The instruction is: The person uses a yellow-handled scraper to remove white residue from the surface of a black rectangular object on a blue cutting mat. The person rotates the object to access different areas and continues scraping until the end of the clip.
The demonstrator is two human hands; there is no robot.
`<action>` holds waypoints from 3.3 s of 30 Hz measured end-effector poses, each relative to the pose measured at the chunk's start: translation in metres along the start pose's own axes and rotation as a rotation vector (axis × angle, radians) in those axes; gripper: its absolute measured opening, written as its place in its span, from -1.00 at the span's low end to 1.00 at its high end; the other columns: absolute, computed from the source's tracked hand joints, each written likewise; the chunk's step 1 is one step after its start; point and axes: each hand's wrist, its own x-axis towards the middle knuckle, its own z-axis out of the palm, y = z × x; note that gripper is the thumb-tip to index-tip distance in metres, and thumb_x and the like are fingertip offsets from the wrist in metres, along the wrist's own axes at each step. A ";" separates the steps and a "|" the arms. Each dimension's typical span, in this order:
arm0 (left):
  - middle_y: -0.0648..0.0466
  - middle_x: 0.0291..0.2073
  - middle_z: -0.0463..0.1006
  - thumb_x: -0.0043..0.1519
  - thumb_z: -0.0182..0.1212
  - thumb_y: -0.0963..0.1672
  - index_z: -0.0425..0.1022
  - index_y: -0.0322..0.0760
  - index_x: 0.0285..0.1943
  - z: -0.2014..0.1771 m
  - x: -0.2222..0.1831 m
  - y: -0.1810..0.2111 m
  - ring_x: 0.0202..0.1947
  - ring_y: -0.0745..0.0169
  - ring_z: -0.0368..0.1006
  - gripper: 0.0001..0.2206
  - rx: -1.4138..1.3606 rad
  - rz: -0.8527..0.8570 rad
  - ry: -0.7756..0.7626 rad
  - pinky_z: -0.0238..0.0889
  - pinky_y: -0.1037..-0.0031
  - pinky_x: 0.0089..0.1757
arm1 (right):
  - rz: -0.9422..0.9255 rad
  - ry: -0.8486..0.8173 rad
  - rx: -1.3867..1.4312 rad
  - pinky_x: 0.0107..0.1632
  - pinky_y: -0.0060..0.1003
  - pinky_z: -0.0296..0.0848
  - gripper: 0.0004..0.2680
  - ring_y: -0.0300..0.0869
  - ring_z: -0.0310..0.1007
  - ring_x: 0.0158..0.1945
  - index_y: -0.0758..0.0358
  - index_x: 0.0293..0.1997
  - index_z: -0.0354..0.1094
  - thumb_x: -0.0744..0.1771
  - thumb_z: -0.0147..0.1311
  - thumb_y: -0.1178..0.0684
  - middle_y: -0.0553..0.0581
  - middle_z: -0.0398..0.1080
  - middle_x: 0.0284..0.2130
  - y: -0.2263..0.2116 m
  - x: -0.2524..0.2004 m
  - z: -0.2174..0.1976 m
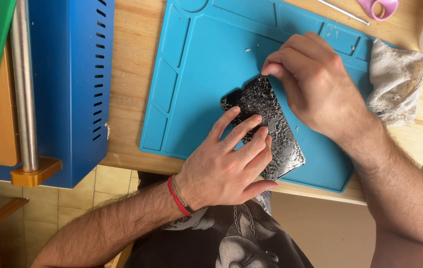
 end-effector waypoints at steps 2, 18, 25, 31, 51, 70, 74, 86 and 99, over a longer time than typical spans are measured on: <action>-0.18 0.13 0.57 0.46 0.13 0.17 0.64 -0.42 0.13 0.000 0.000 0.000 0.31 -0.25 0.45 -0.44 -0.001 -0.004 -0.004 0.27 -0.27 0.32 | 0.028 0.032 -0.014 0.07 -0.02 0.35 -0.89 0.11 0.33 -0.14 0.40 -0.09 0.48 0.54 0.22 0.20 0.23 0.43 -0.21 0.000 -0.002 0.005; -0.17 0.14 0.58 0.45 0.13 0.18 0.64 -0.42 0.12 -0.002 0.000 0.001 0.32 -0.24 0.45 -0.43 0.012 -0.004 0.000 0.27 -0.25 0.34 | 0.054 0.112 -0.029 0.07 -0.04 0.40 -0.84 0.10 0.41 -0.14 0.38 -0.13 0.52 0.49 0.47 0.20 0.20 0.50 -0.25 -0.002 -0.003 0.010; -0.15 0.13 0.58 0.46 0.13 0.18 0.64 -0.41 0.12 -0.003 0.001 0.001 0.32 -0.22 0.46 -0.44 0.011 0.003 -0.002 0.26 -0.24 0.34 | -0.015 0.083 -0.146 -0.05 0.00 0.28 -0.84 0.18 0.19 -0.22 0.47 -0.11 0.35 0.45 -0.11 0.52 0.34 0.32 -0.22 0.003 -0.003 0.014; -0.16 0.11 0.57 0.45 0.12 0.18 0.63 -0.42 0.12 -0.004 0.002 0.002 0.29 -0.23 0.47 -0.43 0.018 -0.006 0.004 0.27 -0.23 0.33 | 0.039 0.074 0.027 0.06 -0.06 0.42 -0.79 0.08 0.42 -0.13 0.43 -0.06 0.48 0.50 0.34 0.04 0.23 0.46 -0.24 -0.002 0.000 0.005; -0.17 0.12 0.60 0.38 0.06 0.27 0.64 -0.46 0.11 -0.003 0.003 0.006 0.29 -0.28 0.48 -0.28 -0.020 -0.006 0.026 0.25 -0.26 0.34 | 0.418 0.161 0.156 0.01 -0.31 0.56 -0.77 -0.16 0.73 -0.13 0.26 0.07 0.17 0.47 0.25 0.33 0.10 0.66 -0.18 -0.008 -0.005 -0.016; -0.19 0.12 0.60 0.41 0.09 0.24 0.64 -0.46 0.11 -0.007 0.006 0.006 0.29 -0.27 0.48 -0.33 -0.012 -0.006 0.020 0.28 -0.24 0.33 | 0.169 0.149 0.027 -0.09 -0.14 0.47 -0.88 0.01 0.47 -0.21 0.40 -0.12 0.53 0.41 0.45 0.25 0.21 0.48 -0.26 -0.011 -0.011 0.009; -0.19 0.11 0.61 0.40 0.10 0.24 0.65 -0.48 0.10 -0.006 0.006 0.006 0.28 -0.28 0.50 -0.32 -0.025 -0.012 0.026 0.28 -0.25 0.33 | 0.074 0.028 -0.309 0.00 -0.08 0.44 -0.94 0.12 0.32 -0.14 0.35 -0.10 0.39 0.47 0.10 0.35 0.24 0.35 -0.18 -0.015 -0.010 0.011; -0.15 0.07 0.63 0.37 0.11 0.24 0.65 -0.46 0.11 -0.015 0.011 0.008 0.27 -0.20 0.53 -0.33 -0.103 -0.066 0.020 0.23 -0.14 0.36 | 0.146 0.188 -0.143 -0.24 -0.25 0.46 -0.90 -0.18 0.52 -0.41 0.33 -0.03 0.60 0.49 0.44 0.15 0.09 0.63 -0.31 -0.019 -0.034 -0.037; 0.10 -0.53 0.32 0.28 0.27 -0.31 0.53 -0.30 0.12 -0.027 0.050 -0.002 -0.52 0.06 0.27 -0.74 -0.016 -0.001 -0.088 0.23 0.26 -0.13 | 0.301 0.368 0.185 -0.06 -0.28 0.63 -0.87 0.02 0.64 -0.04 0.60 -0.01 0.54 0.41 0.41 0.49 0.45 0.60 -0.08 -0.052 -0.099 -0.076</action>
